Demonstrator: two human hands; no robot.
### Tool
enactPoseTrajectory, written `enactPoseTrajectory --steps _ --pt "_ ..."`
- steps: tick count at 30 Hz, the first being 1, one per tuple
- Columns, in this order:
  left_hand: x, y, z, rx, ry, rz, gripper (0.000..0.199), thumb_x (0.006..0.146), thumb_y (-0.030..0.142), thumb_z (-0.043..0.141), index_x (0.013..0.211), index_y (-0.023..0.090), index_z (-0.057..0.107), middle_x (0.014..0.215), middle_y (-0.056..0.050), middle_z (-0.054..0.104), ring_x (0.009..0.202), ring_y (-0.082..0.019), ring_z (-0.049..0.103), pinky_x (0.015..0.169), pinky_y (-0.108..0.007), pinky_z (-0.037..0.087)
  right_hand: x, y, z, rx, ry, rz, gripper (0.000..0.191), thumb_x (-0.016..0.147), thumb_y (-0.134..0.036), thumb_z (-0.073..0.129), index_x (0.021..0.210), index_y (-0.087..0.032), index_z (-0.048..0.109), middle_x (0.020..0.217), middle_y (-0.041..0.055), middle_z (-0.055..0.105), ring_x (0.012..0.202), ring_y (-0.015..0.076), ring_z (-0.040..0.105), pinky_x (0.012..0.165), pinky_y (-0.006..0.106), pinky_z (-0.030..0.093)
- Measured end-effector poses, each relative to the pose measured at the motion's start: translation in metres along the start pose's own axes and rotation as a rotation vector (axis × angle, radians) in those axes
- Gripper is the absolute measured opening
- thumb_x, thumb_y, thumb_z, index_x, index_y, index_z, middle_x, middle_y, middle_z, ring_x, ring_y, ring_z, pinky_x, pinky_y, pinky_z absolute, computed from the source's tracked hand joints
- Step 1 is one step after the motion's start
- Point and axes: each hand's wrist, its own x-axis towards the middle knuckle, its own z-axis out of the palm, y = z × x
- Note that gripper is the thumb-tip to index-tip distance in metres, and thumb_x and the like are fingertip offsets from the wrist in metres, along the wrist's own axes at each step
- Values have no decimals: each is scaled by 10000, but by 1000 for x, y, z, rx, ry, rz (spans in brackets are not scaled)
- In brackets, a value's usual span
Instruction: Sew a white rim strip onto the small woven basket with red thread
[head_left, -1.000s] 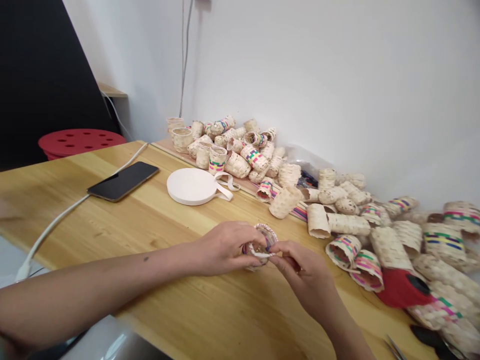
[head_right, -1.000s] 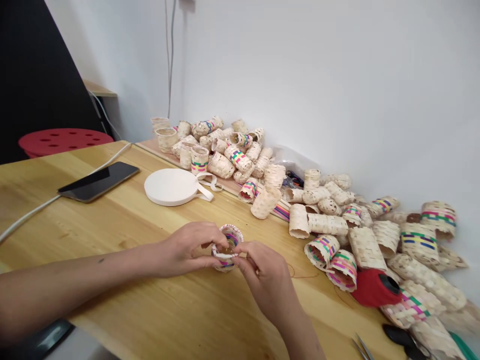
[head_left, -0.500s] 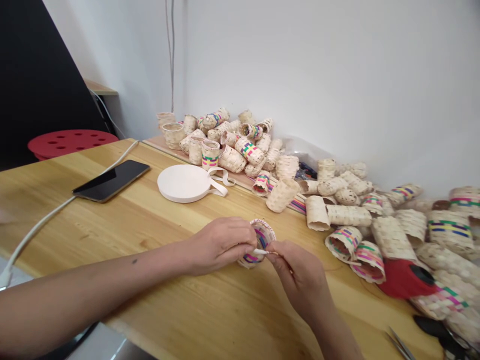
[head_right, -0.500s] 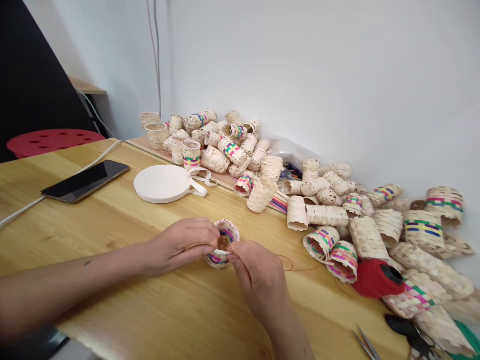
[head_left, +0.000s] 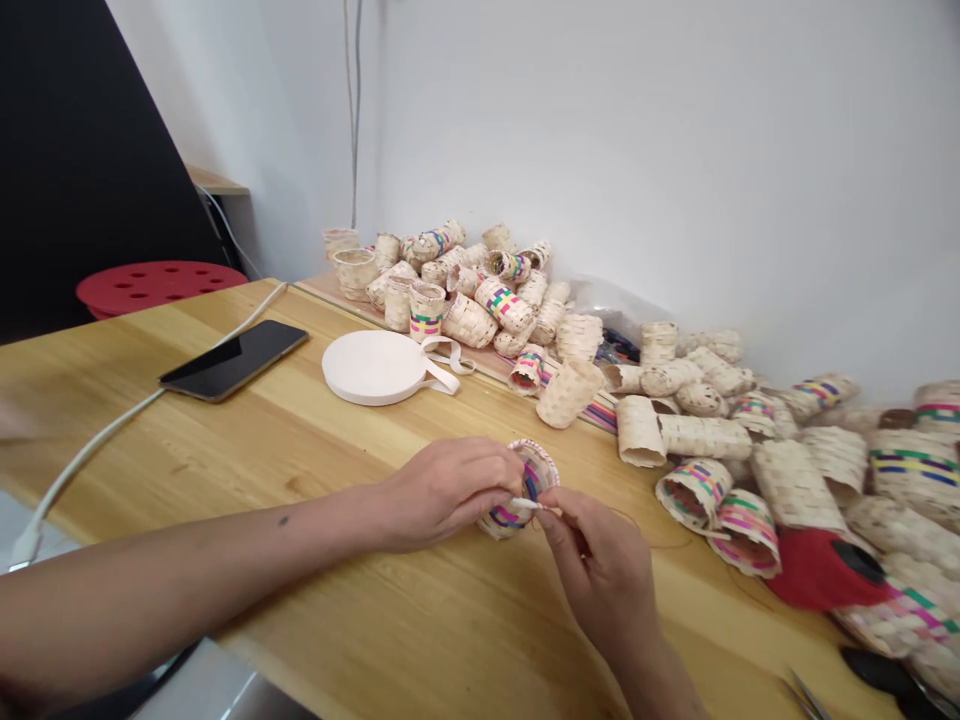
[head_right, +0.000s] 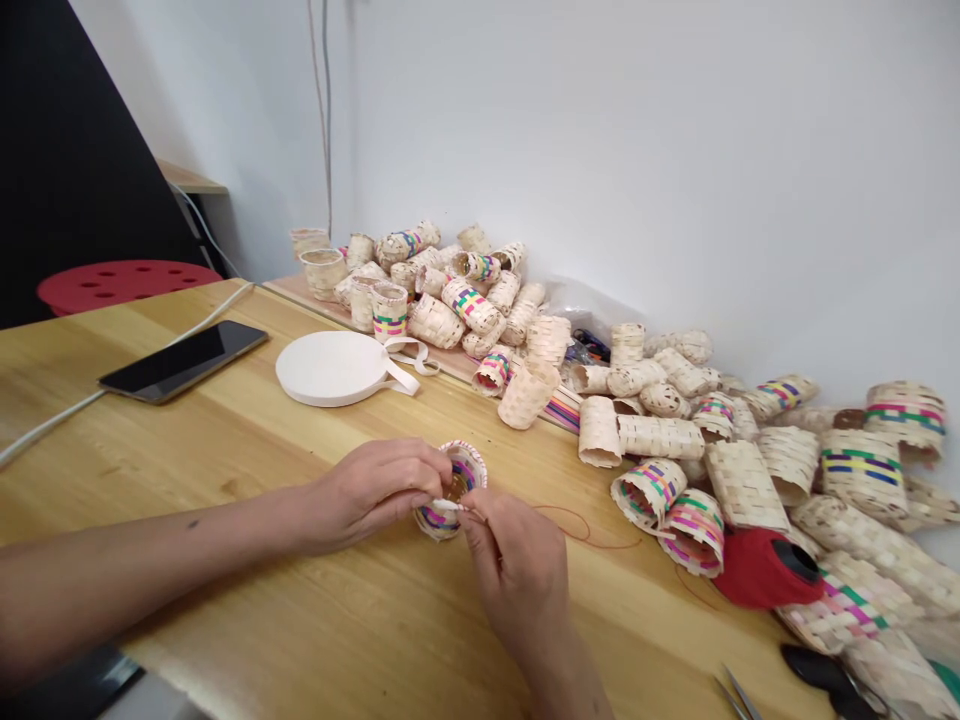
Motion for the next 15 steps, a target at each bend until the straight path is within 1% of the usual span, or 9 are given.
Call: enactPoseTrajectory --steps 4,8,11,15 --pt "2 2 -3 26 -35 -13 167 960 207 416 948 138 568 1023 -97 639 972 -161 580 856 -245 436 -1 0 1 13 -17 25 104 924 -196 509 890 -177 606 611 -21 589 497 105 525 510 201 405" --pt "2 2 -4 107 -31 30 190 954 176 410 972 130 593 1063 -107 639 958 -166 578 832 -250 436 -2 -2 2 -1 4 42 97 922 -218 517 897 -182 604 563 -41 537 442 98 466 470 204 370" --pt "1 1 -3 104 -10 56 185 952 194 436 960 126 607 1019 -105 648 917 -156 580 808 -244 442 -2 -4 2 -11 10 52 89 921 -225 518 901 -187 596 558 -47 529 421 93 447 454 204 363" --pt "2 0 -2 27 26 70 145 930 197 497 930 113 615 934 -97 649 870 -147 575 790 -237 445 -3 -5 1 -3 -1 69 79 923 -230 515 943 -195 583 573 -49 513 442 97 460 469 205 389"
